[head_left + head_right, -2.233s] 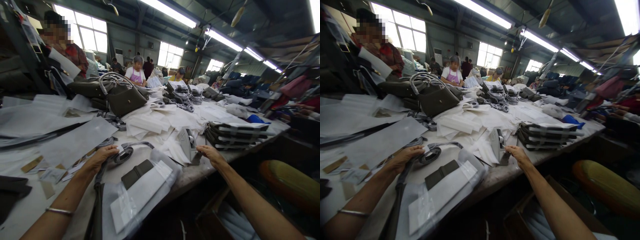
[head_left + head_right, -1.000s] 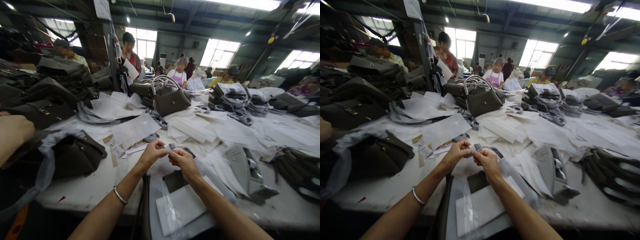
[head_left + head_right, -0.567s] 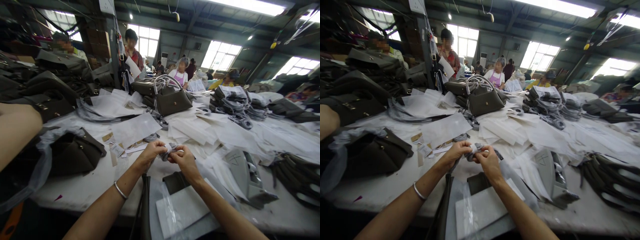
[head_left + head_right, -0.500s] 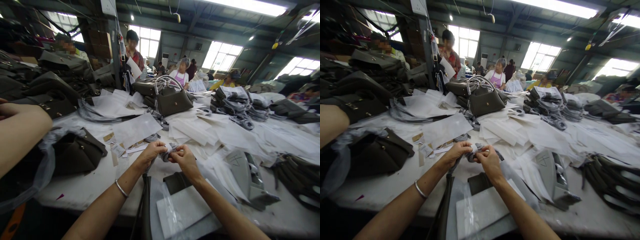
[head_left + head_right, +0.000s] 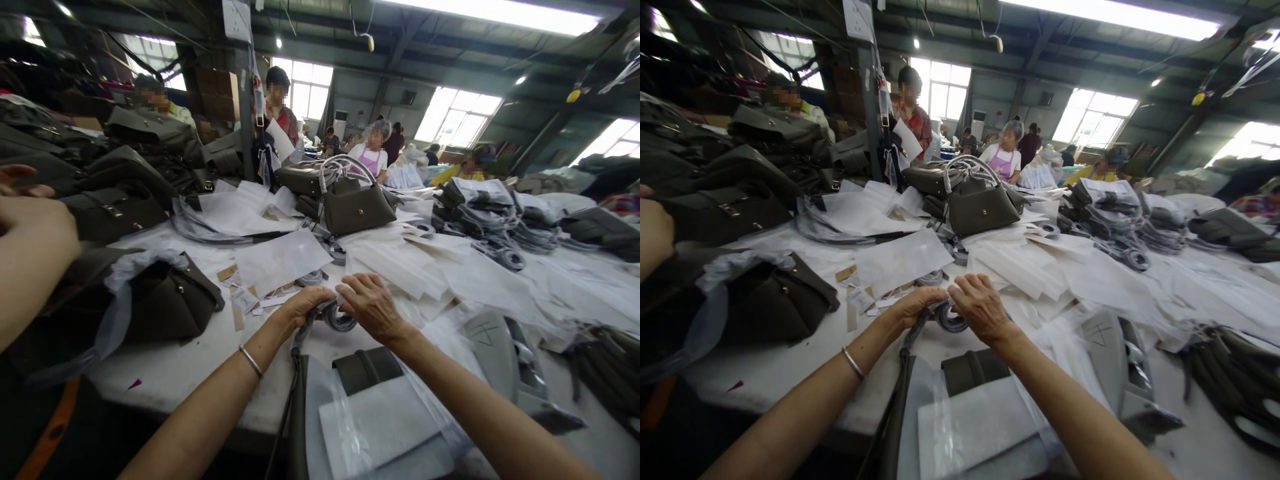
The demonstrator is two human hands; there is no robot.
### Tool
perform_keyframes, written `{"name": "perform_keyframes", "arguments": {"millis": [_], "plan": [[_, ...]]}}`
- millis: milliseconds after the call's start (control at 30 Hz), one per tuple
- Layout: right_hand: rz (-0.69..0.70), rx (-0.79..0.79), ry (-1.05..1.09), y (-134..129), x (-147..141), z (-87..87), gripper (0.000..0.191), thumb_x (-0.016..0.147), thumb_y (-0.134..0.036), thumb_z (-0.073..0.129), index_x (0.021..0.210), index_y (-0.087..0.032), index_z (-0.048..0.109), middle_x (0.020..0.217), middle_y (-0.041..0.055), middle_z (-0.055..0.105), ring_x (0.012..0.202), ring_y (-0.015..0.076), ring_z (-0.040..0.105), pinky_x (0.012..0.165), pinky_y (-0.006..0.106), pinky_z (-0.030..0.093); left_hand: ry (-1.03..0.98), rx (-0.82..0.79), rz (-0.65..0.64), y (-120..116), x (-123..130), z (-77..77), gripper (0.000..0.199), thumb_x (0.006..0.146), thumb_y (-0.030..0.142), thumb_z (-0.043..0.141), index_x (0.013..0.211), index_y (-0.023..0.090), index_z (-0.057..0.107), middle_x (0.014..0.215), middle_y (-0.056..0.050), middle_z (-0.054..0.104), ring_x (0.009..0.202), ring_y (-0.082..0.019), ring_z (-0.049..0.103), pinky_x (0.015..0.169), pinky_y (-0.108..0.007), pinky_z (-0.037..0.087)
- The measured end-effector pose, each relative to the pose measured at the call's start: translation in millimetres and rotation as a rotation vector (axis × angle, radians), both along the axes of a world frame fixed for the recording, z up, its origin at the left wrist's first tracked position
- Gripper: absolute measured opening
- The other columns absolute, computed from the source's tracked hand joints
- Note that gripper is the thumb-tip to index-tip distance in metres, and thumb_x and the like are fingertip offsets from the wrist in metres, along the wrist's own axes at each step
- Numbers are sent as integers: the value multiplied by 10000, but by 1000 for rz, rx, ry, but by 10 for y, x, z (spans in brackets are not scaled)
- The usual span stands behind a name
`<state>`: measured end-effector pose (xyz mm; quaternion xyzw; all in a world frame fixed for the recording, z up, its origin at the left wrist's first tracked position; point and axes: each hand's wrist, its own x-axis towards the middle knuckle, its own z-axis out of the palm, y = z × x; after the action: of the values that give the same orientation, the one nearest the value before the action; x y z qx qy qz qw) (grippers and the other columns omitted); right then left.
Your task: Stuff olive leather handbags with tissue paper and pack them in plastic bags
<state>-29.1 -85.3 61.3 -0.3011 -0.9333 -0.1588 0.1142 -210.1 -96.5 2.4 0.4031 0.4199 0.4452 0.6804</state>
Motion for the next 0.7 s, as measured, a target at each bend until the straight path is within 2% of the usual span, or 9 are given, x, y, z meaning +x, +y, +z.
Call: {"name": "perform_keyframes", "arguments": {"millis": [67,100,200,267,333,500,600,700], "plan": [[97,-32,-31,39,-53,-39,273,940,-200,539,1209,-198,591,1245,119,629,1174,263,521,1009,380,322,7,15,-31,-9,15,17,342,579,381,761,784,149,616,705,2,599,595,-107,539,579,-243,447],[67,-84,-71,69,-77,-65,282,944,-167,508,1212,-192,591,1221,120,641,1155,254,540,999,369,337,18,22,-46,-16,22,28,346,579,379,760,799,148,629,720,-6,609,611,-115,551,603,-260,465],[-179,-263,-245,202,-76,-151,253,915,-109,482,1097,-162,650,1065,148,695,1017,261,627,900,354,399,101,58,-23,-42,-2,47,343,598,354,744,863,147,672,796,-35,649,692,-144,590,685,-296,492],[-309,-325,-323,313,16,-200,247,877,-68,486,1008,-129,687,996,187,709,962,285,662,851,367,422,193,106,73,-60,-83,40,351,624,319,727,935,162,688,904,-49,675,801,-163,613,760,-299,485],[-381,-347,-349,425,171,-233,248,845,-40,491,952,-106,704,953,212,717,918,307,684,802,378,445,303,168,205,-73,-223,22,331,650,280,707,962,172,693,963,-51,685,883,-178,617,831,-302,465],[-464,-376,-333,610,550,-289,353,821,-68,529,1141,-142,659,1089,194,702,1034,320,662,796,368,465,592,298,518,-110,-660,-26,209,685,229,669,887,183,692,977,-71,668,966,-228,605,904,-333,447],[-478,-400,-308,622,614,-365,250,857,-112,523,1029,-151,701,1003,187,718,963,308,684,770,353,462,731,341,592,-140,-810,-60,180,720,227,634,888,189,686,1004,-78,648,984,-240,600,909,-346,453],[-483,-420,-270,615,603,-460,255,907,-114,462,993,-148,700,953,184,721,896,292,694,742,342,453,831,369,557,-170,-808,-94,174,766,234,583,898,183,684,995,-84,651,959,-238,613,891,-351,463]]}}
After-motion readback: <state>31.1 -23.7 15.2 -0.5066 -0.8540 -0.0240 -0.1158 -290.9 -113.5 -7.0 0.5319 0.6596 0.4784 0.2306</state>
